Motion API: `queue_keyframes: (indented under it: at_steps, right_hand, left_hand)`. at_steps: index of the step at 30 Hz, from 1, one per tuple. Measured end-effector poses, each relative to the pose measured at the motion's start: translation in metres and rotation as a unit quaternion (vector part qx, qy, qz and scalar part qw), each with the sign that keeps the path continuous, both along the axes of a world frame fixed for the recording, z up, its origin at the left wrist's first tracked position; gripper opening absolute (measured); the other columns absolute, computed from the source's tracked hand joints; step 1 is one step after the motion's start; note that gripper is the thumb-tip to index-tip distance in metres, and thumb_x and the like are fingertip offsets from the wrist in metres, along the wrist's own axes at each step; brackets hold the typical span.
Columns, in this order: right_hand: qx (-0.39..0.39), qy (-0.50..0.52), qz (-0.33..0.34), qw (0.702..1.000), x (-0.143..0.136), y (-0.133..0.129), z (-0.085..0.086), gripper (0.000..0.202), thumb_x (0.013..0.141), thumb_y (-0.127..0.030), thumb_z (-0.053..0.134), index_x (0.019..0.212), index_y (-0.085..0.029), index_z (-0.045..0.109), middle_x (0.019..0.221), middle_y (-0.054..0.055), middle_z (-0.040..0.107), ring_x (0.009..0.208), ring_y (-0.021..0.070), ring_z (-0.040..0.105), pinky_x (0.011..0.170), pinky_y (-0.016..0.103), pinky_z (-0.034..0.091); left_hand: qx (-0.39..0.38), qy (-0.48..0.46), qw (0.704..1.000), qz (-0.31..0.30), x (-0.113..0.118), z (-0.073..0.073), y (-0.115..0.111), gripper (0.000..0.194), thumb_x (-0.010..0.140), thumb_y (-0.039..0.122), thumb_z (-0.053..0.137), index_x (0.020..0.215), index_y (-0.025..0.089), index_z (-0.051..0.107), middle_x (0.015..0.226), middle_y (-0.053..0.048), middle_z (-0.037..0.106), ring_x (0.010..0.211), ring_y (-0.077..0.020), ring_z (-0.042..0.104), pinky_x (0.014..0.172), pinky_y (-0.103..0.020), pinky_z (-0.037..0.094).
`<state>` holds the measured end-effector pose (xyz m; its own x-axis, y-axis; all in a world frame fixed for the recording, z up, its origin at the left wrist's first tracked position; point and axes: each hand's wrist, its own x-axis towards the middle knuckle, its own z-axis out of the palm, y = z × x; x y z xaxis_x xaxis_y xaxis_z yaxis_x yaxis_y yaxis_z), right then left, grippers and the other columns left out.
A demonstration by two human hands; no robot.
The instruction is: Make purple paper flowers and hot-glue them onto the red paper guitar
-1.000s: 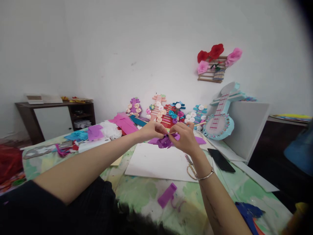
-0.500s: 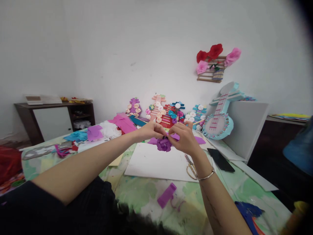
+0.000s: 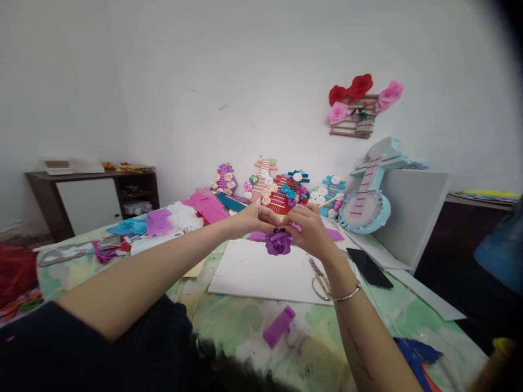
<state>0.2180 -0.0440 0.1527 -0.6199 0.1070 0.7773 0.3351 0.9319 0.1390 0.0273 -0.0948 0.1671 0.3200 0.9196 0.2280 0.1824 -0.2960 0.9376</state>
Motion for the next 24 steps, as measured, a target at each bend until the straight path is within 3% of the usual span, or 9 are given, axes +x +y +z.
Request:
queue_keyframes:
  at_steps: [7, 15, 24]
  right_hand:
    - [-0.001, -0.008, 0.002, 1.0, 0.0003, -0.0002, 0.0008, 0.018, 0.084, -0.009, 0.05, 0.075, -0.019, 0.061, 0.074, 0.002, 0.063, 0.075, 0.0166, 0.055, 0.078, 0.035, 0.029]
    - [-0.005, -0.019, 0.037, 0.999, -0.0007, 0.0018, -0.0008, 0.023, 0.082, -0.004, 0.045, 0.076, -0.021, 0.06, 0.073, 0.002, 0.062, 0.075, 0.0168, 0.052, 0.079, 0.034, 0.032]
    - [0.014, -0.009, 0.045, 0.999, -0.0024, -0.0005, 0.0006, 0.022, 0.087, -0.01, 0.046, 0.072, -0.02, 0.06, 0.069, 0.003, 0.06, 0.072, 0.0171, 0.05, 0.077, 0.035, 0.036]
  left_hand:
    - [0.004, -0.004, 1.0, 0.003, 0.0003, -0.0007, 0.0, 0.015, 0.064, 0.008, 0.069, 0.079, 0.011, 0.069, 0.075, -0.004, 0.07, 0.068, -0.0111, 0.062, 0.064, -0.022, 0.048]
    - [0.021, 0.047, 0.997, -0.055, -0.0026, -0.001, 0.0016, 0.017, 0.066, 0.007, 0.067, 0.082, 0.012, 0.065, 0.075, -0.004, 0.07, 0.066, -0.011, 0.063, 0.061, -0.022, 0.046]
    - [0.003, 0.018, 1.0, -0.024, -0.0021, -0.0025, 0.0028, 0.025, 0.064, 0.006, 0.07, 0.087, 0.011, 0.063, 0.077, -0.006, 0.07, 0.068, -0.0125, 0.065, 0.064, -0.024, 0.048]
